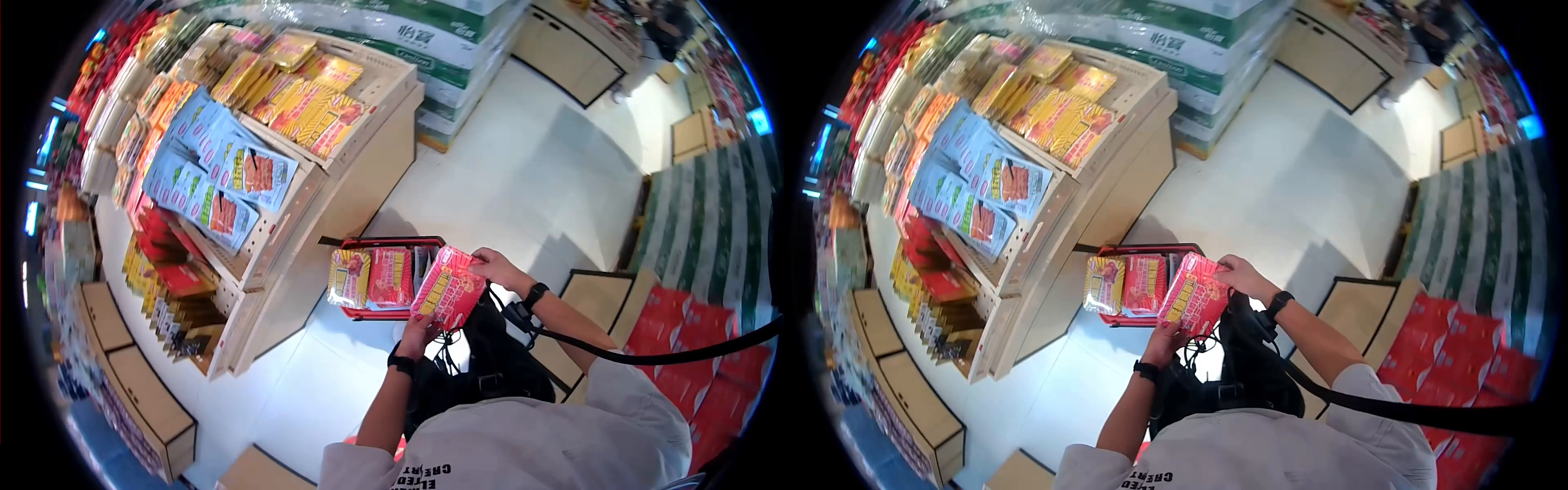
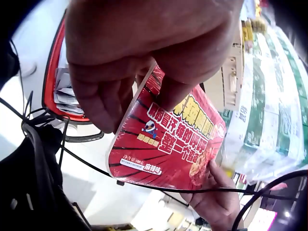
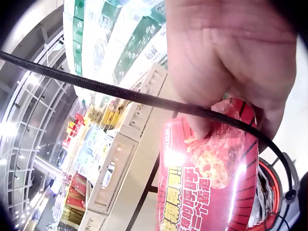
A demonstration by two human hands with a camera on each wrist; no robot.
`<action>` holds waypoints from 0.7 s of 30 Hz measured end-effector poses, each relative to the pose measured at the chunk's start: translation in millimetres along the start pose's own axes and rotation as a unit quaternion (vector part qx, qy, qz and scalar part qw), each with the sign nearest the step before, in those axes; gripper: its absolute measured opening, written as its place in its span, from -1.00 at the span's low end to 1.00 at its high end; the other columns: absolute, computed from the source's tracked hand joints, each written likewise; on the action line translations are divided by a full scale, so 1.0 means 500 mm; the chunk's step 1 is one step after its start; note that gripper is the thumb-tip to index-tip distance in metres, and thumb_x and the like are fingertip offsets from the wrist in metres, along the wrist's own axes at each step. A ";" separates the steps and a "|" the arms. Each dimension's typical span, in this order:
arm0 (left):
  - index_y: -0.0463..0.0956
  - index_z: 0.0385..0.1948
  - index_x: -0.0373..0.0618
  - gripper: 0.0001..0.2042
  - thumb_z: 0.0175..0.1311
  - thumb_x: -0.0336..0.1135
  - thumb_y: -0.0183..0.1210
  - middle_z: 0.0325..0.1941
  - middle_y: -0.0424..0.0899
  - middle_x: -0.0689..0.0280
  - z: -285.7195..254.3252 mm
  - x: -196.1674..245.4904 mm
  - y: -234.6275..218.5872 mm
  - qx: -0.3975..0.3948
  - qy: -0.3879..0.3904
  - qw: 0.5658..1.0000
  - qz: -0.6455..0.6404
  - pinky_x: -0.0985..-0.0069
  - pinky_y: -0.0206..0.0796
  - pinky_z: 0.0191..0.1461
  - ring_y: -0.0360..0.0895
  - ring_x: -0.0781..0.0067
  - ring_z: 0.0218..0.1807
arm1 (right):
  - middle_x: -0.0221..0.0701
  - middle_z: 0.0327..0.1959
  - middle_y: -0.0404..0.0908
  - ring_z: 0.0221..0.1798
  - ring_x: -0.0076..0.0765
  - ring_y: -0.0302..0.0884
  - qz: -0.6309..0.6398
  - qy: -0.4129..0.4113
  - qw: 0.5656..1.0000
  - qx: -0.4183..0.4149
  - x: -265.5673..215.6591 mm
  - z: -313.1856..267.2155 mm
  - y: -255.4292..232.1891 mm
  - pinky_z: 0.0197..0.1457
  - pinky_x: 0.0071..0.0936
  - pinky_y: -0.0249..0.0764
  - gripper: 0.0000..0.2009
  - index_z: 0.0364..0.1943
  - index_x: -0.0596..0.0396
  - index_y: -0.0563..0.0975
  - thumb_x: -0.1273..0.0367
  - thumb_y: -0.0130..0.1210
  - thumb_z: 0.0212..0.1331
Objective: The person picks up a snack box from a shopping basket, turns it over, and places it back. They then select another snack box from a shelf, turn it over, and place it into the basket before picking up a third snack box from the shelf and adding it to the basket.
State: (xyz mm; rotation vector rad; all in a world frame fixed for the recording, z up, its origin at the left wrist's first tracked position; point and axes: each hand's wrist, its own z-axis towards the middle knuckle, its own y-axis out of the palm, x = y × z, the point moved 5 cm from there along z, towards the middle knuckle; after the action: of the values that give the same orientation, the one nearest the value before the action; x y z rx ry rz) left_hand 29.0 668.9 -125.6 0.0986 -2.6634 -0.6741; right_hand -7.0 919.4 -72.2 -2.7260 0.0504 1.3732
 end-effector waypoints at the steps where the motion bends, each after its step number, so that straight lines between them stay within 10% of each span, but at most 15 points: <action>1: 0.35 0.00 -0.05 -0.74 0.28 -0.35 0.04 -0.10 0.55 0.32 0.013 -0.019 -0.002 0.011 -0.001 1.000 -0.022 0.40 0.42 -0.03 0.53 0.40 -0.16 | -0.31 -0.26 0.56 -0.21 -0.46 0.50 -0.008 -0.007 1.000 -0.027 0.017 0.031 -0.003 -0.13 -0.52 0.44 -0.61 -0.08 0.27 0.43 0.36 0.22 0.02; 12: 0.23 0.13 -0.08 -0.64 0.39 -0.15 -0.12 0.07 0.45 0.24 0.195 -0.182 -0.022 0.125 0.011 0.964 -0.236 0.29 0.25 0.20 0.40 0.31 0.10 | -0.26 -0.18 0.62 -0.18 -0.44 0.57 -0.168 0.030 0.963 -0.206 0.160 0.288 0.034 -0.11 -0.53 0.47 -0.48 0.02 0.22 0.43 0.24 0.25 -0.03; 21: 0.33 0.04 0.00 -0.65 0.32 -0.06 -0.01 -0.09 0.54 0.36 0.337 -0.227 -0.132 0.207 0.024 0.943 -0.260 0.40 0.35 0.03 0.51 0.45 -0.07 | -0.37 -0.36 0.63 -0.43 -0.60 0.51 -0.149 0.044 0.953 -0.261 0.351 0.465 0.129 -0.41 -0.60 0.44 -0.57 0.01 0.19 0.46 0.32 0.22 0.04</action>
State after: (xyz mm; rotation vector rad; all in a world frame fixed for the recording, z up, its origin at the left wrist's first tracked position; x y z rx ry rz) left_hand 66.6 703.6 -333.1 0.9459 -2.6967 -0.2303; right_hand -93.1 878.9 -355.0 -3.0192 -0.7959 1.3215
